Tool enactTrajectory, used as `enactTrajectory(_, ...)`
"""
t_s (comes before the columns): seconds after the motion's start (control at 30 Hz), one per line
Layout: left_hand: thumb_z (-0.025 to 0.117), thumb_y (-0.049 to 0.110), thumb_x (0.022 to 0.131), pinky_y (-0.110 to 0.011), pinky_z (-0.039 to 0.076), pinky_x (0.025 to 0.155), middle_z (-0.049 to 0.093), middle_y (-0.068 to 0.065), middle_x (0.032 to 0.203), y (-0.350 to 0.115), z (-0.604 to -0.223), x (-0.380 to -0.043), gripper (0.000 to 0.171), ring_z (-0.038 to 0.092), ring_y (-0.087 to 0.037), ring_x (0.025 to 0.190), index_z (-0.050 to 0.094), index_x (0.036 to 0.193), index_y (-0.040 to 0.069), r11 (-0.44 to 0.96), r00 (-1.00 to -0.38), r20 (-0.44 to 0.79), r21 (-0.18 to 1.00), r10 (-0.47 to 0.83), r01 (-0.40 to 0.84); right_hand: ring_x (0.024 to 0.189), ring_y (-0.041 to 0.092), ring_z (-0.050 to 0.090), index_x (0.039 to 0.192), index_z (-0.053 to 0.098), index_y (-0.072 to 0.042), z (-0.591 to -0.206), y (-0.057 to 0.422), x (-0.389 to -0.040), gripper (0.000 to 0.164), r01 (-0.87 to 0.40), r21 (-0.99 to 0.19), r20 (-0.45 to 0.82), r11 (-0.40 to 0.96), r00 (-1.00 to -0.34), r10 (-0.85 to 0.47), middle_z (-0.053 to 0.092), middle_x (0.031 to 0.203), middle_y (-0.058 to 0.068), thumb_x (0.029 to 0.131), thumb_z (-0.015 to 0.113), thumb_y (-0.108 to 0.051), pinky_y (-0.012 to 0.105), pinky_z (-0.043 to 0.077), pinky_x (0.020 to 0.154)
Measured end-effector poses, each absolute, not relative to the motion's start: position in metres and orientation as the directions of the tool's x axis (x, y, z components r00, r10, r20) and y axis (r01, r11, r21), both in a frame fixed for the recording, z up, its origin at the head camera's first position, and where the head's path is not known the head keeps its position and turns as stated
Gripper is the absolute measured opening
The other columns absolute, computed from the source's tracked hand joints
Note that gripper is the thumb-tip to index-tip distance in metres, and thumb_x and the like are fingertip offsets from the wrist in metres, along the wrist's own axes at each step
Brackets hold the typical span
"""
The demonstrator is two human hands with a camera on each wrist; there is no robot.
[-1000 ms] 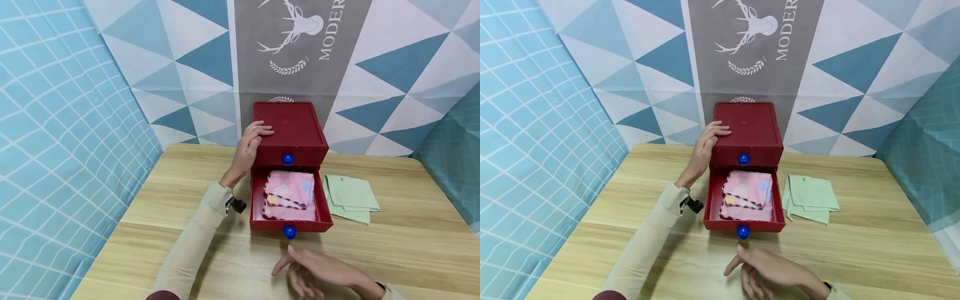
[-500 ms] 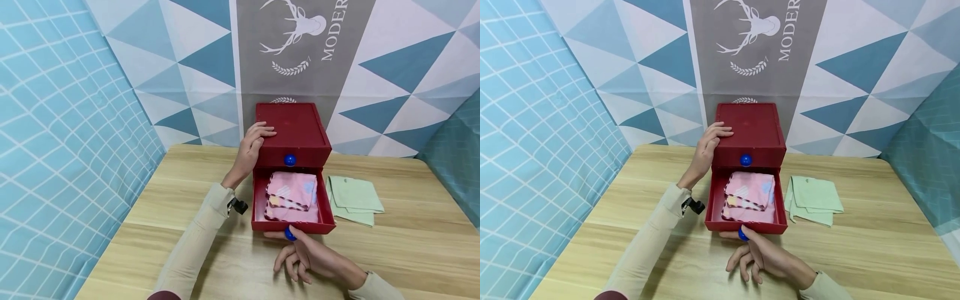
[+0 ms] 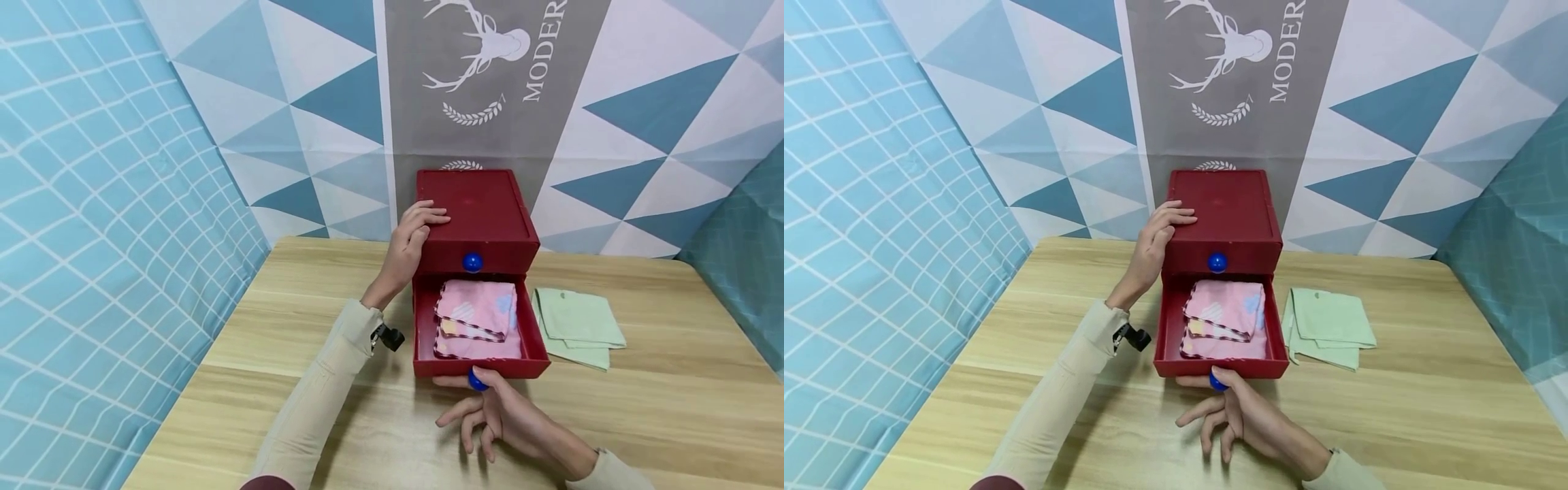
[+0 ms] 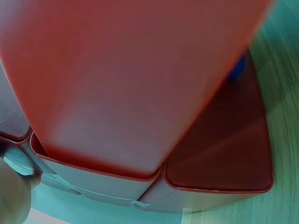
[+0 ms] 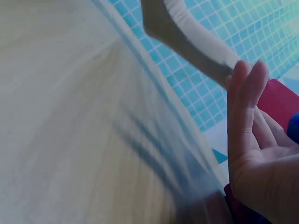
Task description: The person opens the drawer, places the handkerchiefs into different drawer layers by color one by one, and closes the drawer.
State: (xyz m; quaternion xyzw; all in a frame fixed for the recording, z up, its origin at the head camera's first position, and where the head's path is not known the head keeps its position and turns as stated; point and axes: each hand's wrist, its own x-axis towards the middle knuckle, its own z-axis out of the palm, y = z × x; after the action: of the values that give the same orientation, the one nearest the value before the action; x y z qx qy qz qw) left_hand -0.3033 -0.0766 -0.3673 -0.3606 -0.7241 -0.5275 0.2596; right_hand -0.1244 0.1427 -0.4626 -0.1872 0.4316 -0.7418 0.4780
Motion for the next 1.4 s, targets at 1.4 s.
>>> enactTrajectory(1.4,0.033,0.01,0.1,-0.036,0.023,0.119,0.061,-0.009,0.132,-0.079,-0.37,-0.306,0.042,0.037,-0.021,0.139,0.07,0.117,0.004,0.185,-0.587,0.763,0.557,0.272,0.81,0.067,0.017,0.066,0.149,0.036,0.006,-0.456,0.126,-0.157,0.071,0.396,-0.884,-0.111,-0.248,-0.693,-0.712,0.073,0.096,0.011,0.107,0.023,-0.05,0.026,0.052,0.051)
